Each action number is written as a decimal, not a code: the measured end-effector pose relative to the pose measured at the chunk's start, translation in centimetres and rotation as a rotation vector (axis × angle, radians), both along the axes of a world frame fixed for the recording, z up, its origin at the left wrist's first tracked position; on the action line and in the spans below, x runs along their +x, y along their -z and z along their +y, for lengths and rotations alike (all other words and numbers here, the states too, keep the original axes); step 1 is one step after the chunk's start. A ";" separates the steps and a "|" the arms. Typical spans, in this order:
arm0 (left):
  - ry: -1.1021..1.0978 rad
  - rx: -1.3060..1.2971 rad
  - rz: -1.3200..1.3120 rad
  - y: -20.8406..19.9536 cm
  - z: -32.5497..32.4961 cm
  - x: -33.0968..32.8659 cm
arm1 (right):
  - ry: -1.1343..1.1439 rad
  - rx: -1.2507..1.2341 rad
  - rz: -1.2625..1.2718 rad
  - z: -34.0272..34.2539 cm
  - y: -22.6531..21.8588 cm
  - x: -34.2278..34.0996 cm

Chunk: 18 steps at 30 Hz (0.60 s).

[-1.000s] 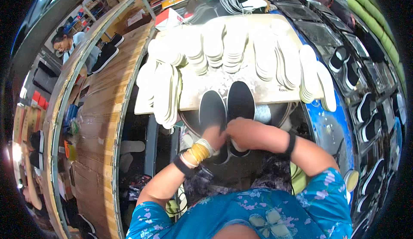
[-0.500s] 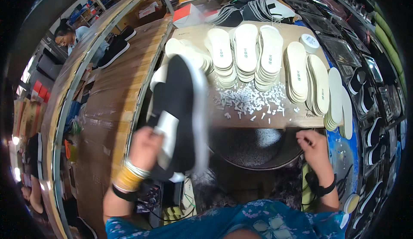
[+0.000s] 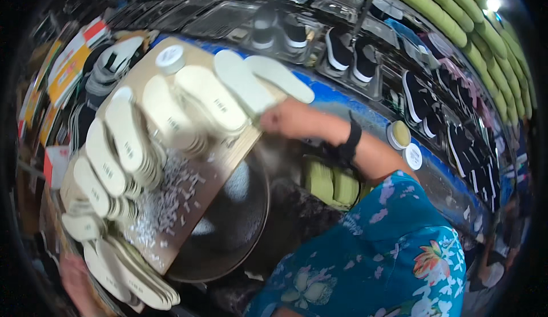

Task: Insert insoles into shoes and trim the excess edges using scissors.

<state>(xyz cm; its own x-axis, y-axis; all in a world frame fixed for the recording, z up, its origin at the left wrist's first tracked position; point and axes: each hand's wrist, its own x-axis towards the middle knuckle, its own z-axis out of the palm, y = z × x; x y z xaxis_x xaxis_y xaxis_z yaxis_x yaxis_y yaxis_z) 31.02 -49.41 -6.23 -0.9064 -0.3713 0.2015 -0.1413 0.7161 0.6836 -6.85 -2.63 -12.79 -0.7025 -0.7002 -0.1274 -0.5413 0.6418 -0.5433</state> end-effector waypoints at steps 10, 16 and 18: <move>0.156 -0.144 -0.300 18.6 32.6 -10.1 | 0.519 0.262 0.520 6.8 0.8 -33.9; 0.004 -0.312 -0.474 22.0 33.6 -8.3 | -0.038 0.102 0.345 3.4 2.0 -36.5; 0.043 -0.297 -0.376 21.9 33.4 -9.6 | 0.255 -0.063 0.143 8.6 3.8 -43.7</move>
